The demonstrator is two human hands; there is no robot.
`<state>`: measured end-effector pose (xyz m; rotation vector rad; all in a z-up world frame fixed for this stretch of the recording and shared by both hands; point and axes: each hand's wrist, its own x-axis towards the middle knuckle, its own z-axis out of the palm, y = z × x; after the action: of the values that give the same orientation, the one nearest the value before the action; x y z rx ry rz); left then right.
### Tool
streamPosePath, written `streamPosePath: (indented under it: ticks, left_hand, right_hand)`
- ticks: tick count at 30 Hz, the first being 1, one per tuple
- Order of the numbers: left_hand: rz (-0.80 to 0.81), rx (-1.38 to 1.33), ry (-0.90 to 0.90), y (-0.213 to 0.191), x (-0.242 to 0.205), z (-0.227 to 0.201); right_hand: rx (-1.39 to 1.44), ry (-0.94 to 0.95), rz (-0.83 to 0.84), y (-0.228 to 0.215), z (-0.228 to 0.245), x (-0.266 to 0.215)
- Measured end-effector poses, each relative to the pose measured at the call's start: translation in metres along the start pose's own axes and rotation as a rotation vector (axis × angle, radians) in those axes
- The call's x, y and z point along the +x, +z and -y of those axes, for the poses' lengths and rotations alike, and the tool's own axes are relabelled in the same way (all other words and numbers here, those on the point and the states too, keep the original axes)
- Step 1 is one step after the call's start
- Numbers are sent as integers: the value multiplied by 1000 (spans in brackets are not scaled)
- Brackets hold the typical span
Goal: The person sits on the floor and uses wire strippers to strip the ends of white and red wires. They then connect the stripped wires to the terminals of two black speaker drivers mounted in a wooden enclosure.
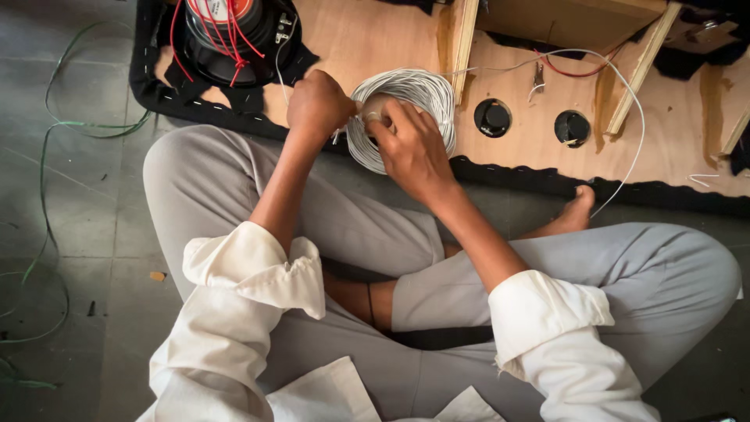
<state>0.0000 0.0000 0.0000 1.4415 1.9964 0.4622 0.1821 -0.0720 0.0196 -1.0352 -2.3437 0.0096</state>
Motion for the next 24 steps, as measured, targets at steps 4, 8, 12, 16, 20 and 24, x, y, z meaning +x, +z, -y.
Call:
streamPosePath:
  ticks: [4,8,12,16,20,24]
  left_hand:
    - [-81,32,6,11,13,11]
    - [-129,37,40,16,19,15]
    - [61,-168,-61,10,11,17]
    - [-427,-222,289,-3,-5,-4]
    - [-360,-585,933,-23,-35,-34]
    - [-59,-573,1253,-14,-65,-53]
  right_hand:
    - [2,-19,9,-5,4,4]
    - [-32,-47,-22,-4,5,7]
    - [148,64,5,-5,-4,5]
    - [584,215,-141,-23,-24,19]
    - [1302,494,-17,-91,-45,21]
    - [1414,514,-197,-152,-42,18]
